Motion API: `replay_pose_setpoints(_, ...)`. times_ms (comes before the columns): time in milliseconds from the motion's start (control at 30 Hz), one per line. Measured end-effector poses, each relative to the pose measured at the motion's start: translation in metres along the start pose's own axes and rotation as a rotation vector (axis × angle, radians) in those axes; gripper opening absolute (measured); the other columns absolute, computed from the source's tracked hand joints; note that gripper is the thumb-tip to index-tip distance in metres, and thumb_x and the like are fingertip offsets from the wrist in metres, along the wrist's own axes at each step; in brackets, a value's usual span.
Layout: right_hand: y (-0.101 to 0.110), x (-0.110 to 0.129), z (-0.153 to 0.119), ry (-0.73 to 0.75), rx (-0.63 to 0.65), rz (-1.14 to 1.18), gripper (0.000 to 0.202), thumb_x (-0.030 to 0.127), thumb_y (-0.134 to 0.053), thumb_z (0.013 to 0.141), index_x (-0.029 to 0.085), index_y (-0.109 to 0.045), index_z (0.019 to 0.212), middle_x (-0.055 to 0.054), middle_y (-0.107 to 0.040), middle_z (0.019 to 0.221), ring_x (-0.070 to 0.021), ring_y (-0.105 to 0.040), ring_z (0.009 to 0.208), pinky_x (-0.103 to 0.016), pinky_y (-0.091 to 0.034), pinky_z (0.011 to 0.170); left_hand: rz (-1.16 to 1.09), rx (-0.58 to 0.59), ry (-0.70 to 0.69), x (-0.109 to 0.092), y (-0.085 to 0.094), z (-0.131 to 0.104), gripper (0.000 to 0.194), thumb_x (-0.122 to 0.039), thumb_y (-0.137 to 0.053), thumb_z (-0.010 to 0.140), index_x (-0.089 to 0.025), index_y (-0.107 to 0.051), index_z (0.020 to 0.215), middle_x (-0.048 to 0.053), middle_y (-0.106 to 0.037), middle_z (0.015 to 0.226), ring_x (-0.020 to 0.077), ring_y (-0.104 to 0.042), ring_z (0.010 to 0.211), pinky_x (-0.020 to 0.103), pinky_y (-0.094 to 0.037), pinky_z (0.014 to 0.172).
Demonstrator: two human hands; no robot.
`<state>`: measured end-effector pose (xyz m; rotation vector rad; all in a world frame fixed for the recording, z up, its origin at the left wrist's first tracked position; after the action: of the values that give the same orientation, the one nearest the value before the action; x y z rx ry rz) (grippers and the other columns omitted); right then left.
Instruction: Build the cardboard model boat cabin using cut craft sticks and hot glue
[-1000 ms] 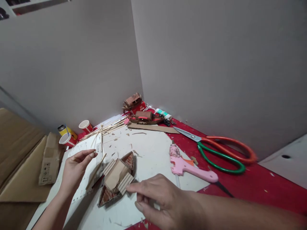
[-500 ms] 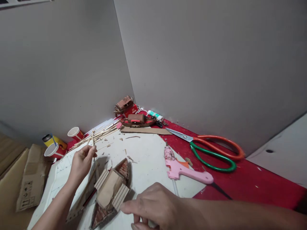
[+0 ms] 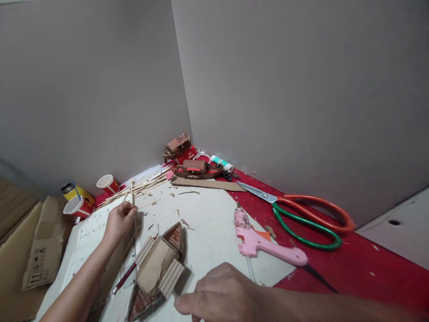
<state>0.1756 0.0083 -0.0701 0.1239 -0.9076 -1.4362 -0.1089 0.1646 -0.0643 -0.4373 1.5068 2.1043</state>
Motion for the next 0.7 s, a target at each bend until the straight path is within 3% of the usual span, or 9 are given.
replay_pose_setpoints(167,-0.006,-0.004,-0.005,0.042,0.000,-0.059,0.036,0.035,-0.029,0.106,0.016,-0.060,0.109,0.000,-0.067,0.066,-0.0117,-0.058,0.055,-0.026,-0.041,0.054,0.145,0.087,-0.003,0.004,-0.007,0.002,0.016,-0.030,-0.059,0.080,-0.019,-0.067,0.087,0.007,-0.074,0.084,0.0228,-0.067,0.076,0.032,-0.050,0.070)
replay_pose_setpoints(333,-0.011,-0.006,-0.008,0.078,0.008,-0.079,0.032,0.032,-0.028,0.107,0.015,-0.054,0.114,0.002,-0.066,0.067,-0.0101,-0.057,0.054,-0.025,-0.040,0.055,0.359,0.237,-0.063,-0.003,-0.013,0.006,0.020,-0.030,-0.061,0.090,-0.016,-0.067,0.103,0.009,-0.069,0.108,0.0233,-0.065,0.099,0.042,-0.052,0.088)
replay_pose_setpoints(500,-0.015,-0.009,-0.008,0.086,-0.032,-0.142,0.028,0.031,-0.030,0.107,0.017,-0.054,0.110,0.004,-0.064,0.063,-0.0098,-0.053,0.050,-0.025,-0.037,0.050,0.495,0.346,-0.088,-0.011,-0.015,0.012,0.033,-0.034,-0.059,0.094,-0.018,-0.059,0.123,0.010,-0.061,0.125,0.0234,-0.063,0.105,0.045,-0.055,0.088)
replay_pose_setpoints(700,-0.013,-0.006,-0.007,0.076,0.015,-0.106,0.028,0.032,-0.030,0.107,0.018,-0.054,0.109,0.004,-0.062,0.061,-0.0101,-0.051,0.048,-0.024,-0.036,0.049,0.490,0.441,-0.091,-0.007,-0.018,0.021,0.034,-0.034,-0.060,0.094,-0.018,-0.059,0.124,0.011,-0.061,0.126,0.0236,-0.063,0.105,0.045,-0.055,0.087)
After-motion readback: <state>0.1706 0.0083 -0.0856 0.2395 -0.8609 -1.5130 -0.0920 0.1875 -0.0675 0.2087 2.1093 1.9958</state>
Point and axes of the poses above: each hand's wrist, its own z-axis towards the middle knuckle, its own y-axis out of the back of the hand, x = y × z, the point moved 1 cm from there along z, towards the middle knuckle
